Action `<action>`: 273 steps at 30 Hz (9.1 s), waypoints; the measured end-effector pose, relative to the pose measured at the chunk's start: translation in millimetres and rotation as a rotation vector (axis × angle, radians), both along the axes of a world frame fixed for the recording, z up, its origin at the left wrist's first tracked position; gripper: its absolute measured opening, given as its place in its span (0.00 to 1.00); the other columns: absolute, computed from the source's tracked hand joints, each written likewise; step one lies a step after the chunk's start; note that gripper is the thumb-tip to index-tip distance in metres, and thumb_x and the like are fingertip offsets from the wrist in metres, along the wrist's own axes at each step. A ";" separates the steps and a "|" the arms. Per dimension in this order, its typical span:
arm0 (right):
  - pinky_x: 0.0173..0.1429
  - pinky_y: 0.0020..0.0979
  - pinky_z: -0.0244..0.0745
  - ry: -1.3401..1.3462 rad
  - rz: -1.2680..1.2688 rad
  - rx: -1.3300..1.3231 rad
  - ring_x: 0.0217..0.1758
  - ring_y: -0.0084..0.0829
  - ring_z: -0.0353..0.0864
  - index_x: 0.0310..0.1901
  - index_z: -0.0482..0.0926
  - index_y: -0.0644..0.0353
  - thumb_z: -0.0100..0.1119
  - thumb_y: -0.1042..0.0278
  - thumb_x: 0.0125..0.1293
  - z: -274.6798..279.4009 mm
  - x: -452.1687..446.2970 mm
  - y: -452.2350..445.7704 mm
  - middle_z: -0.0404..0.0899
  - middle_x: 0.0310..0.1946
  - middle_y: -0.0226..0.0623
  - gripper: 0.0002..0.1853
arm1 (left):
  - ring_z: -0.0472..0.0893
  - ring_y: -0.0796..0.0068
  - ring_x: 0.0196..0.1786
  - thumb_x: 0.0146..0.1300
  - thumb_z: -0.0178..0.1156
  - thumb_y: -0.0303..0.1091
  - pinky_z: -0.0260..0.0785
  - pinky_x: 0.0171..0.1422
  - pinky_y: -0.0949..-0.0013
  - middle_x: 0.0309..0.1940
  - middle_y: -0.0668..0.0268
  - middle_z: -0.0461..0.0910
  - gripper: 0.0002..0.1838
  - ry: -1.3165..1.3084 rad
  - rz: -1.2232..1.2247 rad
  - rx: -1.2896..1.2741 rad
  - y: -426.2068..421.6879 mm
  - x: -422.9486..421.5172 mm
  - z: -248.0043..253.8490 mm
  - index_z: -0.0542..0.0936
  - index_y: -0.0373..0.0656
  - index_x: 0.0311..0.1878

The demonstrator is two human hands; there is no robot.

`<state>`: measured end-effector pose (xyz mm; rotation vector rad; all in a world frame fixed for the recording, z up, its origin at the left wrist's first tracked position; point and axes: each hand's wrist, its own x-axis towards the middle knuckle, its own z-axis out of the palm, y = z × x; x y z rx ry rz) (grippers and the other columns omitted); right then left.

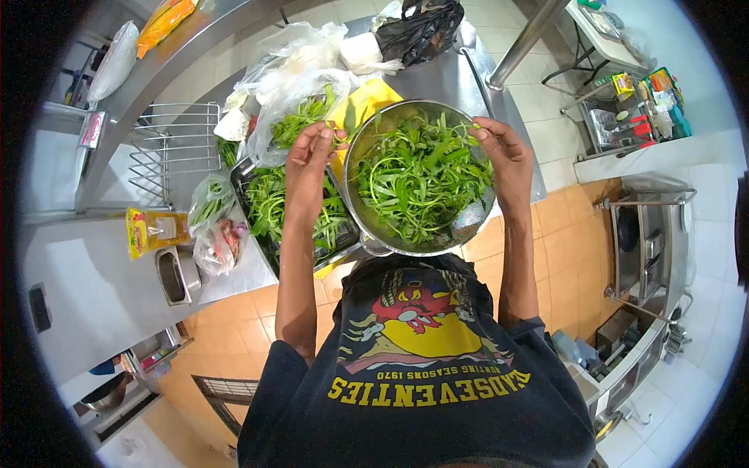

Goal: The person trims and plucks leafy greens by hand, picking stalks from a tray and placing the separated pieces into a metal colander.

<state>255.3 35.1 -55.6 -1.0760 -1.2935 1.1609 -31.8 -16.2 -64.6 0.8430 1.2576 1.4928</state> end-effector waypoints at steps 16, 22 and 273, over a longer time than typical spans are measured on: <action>0.58 0.27 0.70 -0.126 -0.049 0.126 0.49 0.25 0.79 0.49 0.86 0.61 0.64 0.73 0.68 -10.1 7.9 5.7 0.84 0.43 0.32 0.09 | 0.80 0.79 0.44 0.68 0.66 0.33 0.74 0.50 0.71 0.37 0.67 0.84 0.09 0.615 -0.241 -0.071 -11.0 28.2 -33.3 0.83 0.40 0.48; 0.58 0.27 0.70 -0.120 -0.076 0.136 0.50 0.26 0.79 0.48 0.87 0.60 0.65 0.73 0.67 -6.4 8.3 5.0 0.83 0.43 0.33 0.09 | 0.82 0.75 0.48 0.67 0.66 0.33 0.73 0.54 0.69 0.43 0.64 0.86 0.10 0.836 -0.616 0.011 -13.8 26.5 -29.8 0.85 0.40 0.48; 0.51 0.31 0.70 -0.323 0.268 0.177 0.41 0.31 0.76 0.40 0.80 0.64 0.68 0.69 0.65 -3.9 -27.3 -16.2 0.77 0.33 0.34 0.09 | 0.80 0.78 0.46 0.65 0.67 0.28 0.72 0.56 0.71 0.42 0.68 0.82 0.11 0.402 -0.354 0.187 5.1 67.9 -4.4 0.79 0.39 0.49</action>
